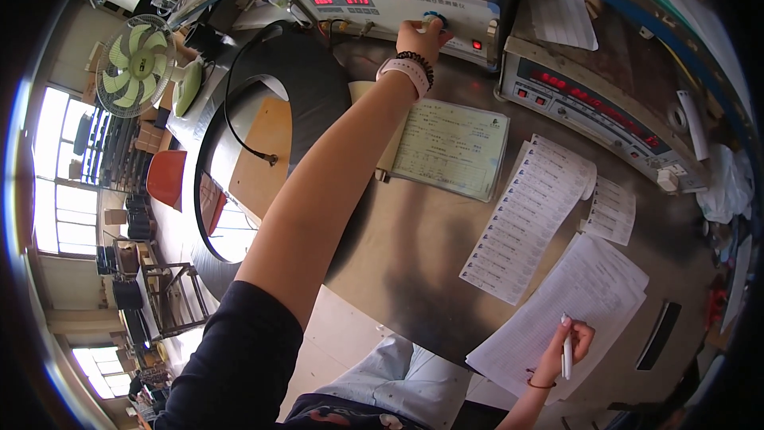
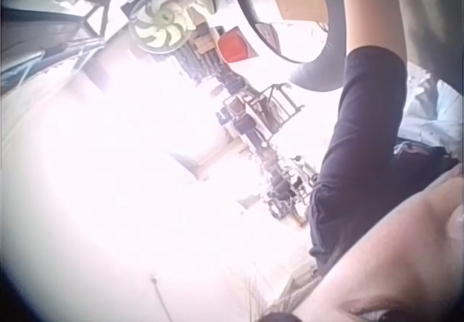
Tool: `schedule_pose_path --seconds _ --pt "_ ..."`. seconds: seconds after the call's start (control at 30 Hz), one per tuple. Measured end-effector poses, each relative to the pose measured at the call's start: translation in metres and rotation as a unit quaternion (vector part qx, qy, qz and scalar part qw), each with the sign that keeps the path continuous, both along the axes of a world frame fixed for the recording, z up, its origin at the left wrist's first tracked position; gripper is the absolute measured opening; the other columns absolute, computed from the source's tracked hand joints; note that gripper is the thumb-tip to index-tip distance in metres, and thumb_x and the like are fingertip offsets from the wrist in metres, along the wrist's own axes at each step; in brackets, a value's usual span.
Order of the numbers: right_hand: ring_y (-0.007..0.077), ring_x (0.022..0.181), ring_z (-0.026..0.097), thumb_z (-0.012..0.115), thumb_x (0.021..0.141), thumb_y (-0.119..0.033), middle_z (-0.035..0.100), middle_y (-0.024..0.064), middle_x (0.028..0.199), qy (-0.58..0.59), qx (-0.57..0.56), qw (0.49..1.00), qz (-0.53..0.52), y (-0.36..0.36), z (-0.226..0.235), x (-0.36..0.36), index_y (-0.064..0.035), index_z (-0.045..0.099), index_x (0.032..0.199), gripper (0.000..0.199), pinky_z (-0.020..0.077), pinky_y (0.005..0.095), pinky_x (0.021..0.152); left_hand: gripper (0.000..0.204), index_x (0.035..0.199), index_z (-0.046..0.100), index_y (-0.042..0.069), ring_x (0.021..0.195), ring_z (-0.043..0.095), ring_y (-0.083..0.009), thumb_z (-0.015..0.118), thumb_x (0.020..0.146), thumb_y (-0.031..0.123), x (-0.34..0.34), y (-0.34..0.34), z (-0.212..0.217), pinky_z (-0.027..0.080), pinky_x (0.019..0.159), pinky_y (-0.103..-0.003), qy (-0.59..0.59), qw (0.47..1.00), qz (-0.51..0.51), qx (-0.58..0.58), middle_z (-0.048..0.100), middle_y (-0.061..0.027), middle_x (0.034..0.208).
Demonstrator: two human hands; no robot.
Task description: Measuring, inspecting, and documenting industrial components on a fabrication floor.
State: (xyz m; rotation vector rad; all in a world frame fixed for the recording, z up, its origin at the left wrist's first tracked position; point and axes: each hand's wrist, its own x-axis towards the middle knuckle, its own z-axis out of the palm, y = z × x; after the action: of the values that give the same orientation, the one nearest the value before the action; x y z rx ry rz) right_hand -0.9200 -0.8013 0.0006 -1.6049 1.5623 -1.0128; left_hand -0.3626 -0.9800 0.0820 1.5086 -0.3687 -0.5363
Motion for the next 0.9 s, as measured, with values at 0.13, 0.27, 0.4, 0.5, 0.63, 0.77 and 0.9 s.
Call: schedule_pose_path --seconds 0.13,0.27,0.4,0.5,0.63,0.77,0.9 --pt "0.0141 0.078 0.052 0.066 0.097 -0.016 0.056 0.0055 0.085 0.012 0.003 1.000 0.001 0.002 -0.003 -0.004 -0.0022 0.053 0.092 0.020 0.0448 0.0285 0.073 0.041 0.123 0.043 -0.003 0.086 0.074 -0.0231 0.066 0.095 0.016 -0.004 -0.002 -0.005 0.059 0.072 -0.028 -0.002 1.000 0.005 0.002 0.068 -0.0178 0.104" --pt "0.0089 0.070 0.044 0.067 0.096 -0.018 0.048 0.0003 0.079 -0.043 -0.005 0.999 -0.017 0.004 -0.001 0.016 -0.0073 0.052 0.089 0.020 0.0377 0.0252 0.063 0.040 0.124 0.046 0.001 0.069 0.067 -0.0192 0.064 0.097 0.025 0.031 0.004 -0.031 0.057 0.069 -0.032 0.021 0.996 -0.078 0.031 0.067 -0.0099 0.099" --pt "0.0052 0.070 0.043 0.067 0.095 -0.019 0.046 -0.0042 0.077 -0.127 0.056 0.986 -0.096 -0.004 0.027 -0.012 -0.0127 0.048 0.086 0.022 0.0370 0.0216 0.060 0.047 0.143 0.041 0.003 0.111 0.059 -0.0188 0.055 0.100 0.012 -0.149 0.123 0.007 0.047 0.095 -0.032 -0.170 0.960 -0.184 -0.129 0.061 -0.0152 0.126" --pt "0.0051 0.071 0.045 0.064 0.095 -0.015 0.048 -0.0034 0.080 -0.247 0.037 0.966 -0.069 -0.016 0.021 0.011 -0.0098 0.047 0.087 0.020 0.0391 0.0202 0.061 0.045 0.131 0.059 0.002 0.125 0.057 -0.0353 0.065 0.086 0.008 -0.201 0.247 -0.002 0.039 0.109 -0.047 -0.565 0.745 -0.352 0.032 0.059 -0.0211 0.133" --pt "0.0068 0.062 0.048 0.062 0.096 -0.013 0.054 0.0011 0.076 -0.313 0.047 0.945 -0.089 -0.019 0.024 0.006 -0.0090 0.047 0.088 0.017 0.0364 0.0204 0.053 0.045 0.131 0.060 0.003 0.131 0.053 -0.0339 0.063 0.087 0.010 -0.250 0.302 -0.034 0.037 0.111 -0.051 -0.535 0.699 -0.459 0.121 0.058 -0.0144 0.138" --pt "0.0101 0.059 0.052 0.061 0.096 -0.011 0.060 0.0051 0.077 -0.393 0.068 0.915 -0.059 -0.020 0.015 -0.018 -0.0095 0.049 0.089 0.014 0.0378 0.0210 0.050 0.046 0.132 0.057 -0.002 0.132 0.050 -0.0361 0.061 0.088 0.010 -0.251 0.295 -0.055 0.037 0.111 -0.053 -0.540 0.707 -0.434 0.139 0.054 -0.0177 0.141" --pt "0.0109 0.062 0.053 0.059 0.096 -0.011 0.060 0.0058 0.077 -0.451 0.049 0.889 -0.062 -0.023 0.018 -0.017 -0.0089 0.049 0.090 0.012 0.0406 0.0216 0.055 0.048 0.134 0.054 -0.004 0.133 0.049 -0.0375 0.061 0.088 0.010 -0.251 0.294 -0.058 0.037 0.111 -0.054 -0.531 0.711 -0.441 0.136 0.053 -0.0192 0.142"
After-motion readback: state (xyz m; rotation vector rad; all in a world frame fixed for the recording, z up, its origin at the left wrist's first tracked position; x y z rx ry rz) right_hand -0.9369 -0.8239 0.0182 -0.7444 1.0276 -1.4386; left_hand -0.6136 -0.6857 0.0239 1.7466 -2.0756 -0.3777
